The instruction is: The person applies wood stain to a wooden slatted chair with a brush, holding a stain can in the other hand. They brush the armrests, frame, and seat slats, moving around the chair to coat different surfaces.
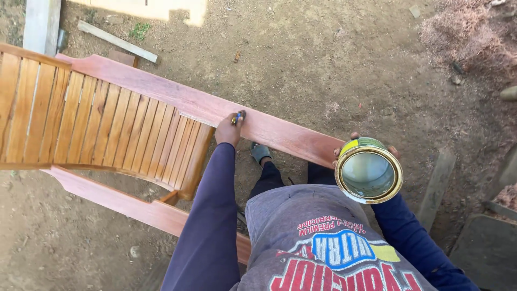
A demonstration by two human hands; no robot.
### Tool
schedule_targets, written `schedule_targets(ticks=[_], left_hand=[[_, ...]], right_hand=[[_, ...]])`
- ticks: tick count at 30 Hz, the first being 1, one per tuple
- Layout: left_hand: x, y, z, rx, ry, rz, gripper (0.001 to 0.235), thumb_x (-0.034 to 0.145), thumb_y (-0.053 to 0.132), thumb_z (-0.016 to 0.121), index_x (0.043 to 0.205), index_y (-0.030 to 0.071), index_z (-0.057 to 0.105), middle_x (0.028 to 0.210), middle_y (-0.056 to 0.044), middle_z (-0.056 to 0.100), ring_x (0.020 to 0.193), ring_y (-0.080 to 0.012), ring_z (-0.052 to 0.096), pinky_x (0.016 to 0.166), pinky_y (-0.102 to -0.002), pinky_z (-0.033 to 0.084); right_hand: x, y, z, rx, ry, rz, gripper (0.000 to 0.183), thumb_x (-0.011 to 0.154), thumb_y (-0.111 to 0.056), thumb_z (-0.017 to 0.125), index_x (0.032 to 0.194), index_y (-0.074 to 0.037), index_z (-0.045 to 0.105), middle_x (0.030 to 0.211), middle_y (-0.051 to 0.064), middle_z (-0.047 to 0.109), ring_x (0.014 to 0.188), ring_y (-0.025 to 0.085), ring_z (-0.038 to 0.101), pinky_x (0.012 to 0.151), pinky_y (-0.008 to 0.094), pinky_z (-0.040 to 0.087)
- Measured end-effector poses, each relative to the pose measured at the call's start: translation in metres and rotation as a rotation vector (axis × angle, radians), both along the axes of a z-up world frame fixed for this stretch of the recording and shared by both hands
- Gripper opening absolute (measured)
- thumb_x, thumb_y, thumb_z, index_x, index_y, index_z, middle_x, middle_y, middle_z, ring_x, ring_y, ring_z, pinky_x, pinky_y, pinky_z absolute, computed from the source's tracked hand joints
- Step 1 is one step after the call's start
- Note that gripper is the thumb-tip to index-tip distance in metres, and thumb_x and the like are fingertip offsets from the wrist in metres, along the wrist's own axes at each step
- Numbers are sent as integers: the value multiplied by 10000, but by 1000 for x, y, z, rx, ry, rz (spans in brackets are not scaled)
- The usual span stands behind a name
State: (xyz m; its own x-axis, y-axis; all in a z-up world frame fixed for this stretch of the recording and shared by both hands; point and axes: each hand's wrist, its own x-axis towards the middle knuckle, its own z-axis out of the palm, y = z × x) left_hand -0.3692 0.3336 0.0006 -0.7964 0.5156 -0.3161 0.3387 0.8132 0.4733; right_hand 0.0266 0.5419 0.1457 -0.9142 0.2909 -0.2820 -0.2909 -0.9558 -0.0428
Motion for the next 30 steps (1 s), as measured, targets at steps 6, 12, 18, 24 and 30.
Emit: schedule_targets(ticks=[6, 12, 18, 24, 30], left_hand=[[-7, 9, -12, -75, 134, -42, 285, 988, 373, 613, 1165, 161, 684, 1018, -172, 698, 947, -398, 685, 792, -538, 534], [88, 50, -22, 8, 128, -156, 307, 1026, 351, 596, 1218, 118, 654, 989, -176, 685, 917, -392, 680, 782, -533, 536], [211, 83, -34, 107, 104, -301, 349, 915, 293, 638, 1199, 90, 654, 973, -160, 694, 892, -371, 688, 763, -512, 549], [275, 115, -25, 260, -175, -392, 323, 949, 346, 651, 1166, 114, 707, 976, -171, 736, 897, -373, 705, 815, -495, 545], [256, 124, -12, 201, -341, -281, 367, 925, 415, 655, 1185, 173, 746, 1002, -166, 767, 920, -343, 738, 816, -450, 569]], right_hand=[[20, -29, 2, -94, 92, -124, 898, 944, -689, 661, 1624, -165, 400, 1486, 397, 424, 1304, 605, 486, 1022, 735, 490], [55, -13, 17, -4, 48, -137, 822, 972, -672, 632, 1521, -107, 396, 1449, 406, 425, 1347, 621, 469, 1013, 714, 521], [87, 10, 8, 82, 18, -105, 902, 954, -689, 627, 1612, -113, 407, 1466, 424, 421, 1311, 637, 468, 958, 714, 519], [109, 23, 7, 3, 7, -74, 797, 957, -647, 642, 1505, -119, 408, 1507, 373, 418, 1351, 581, 470, 1046, 697, 504], [122, 28, 10, -20, 5, -99, 837, 932, -631, 662, 1579, -157, 420, 1467, 370, 421, 1340, 585, 468, 1034, 686, 500]])
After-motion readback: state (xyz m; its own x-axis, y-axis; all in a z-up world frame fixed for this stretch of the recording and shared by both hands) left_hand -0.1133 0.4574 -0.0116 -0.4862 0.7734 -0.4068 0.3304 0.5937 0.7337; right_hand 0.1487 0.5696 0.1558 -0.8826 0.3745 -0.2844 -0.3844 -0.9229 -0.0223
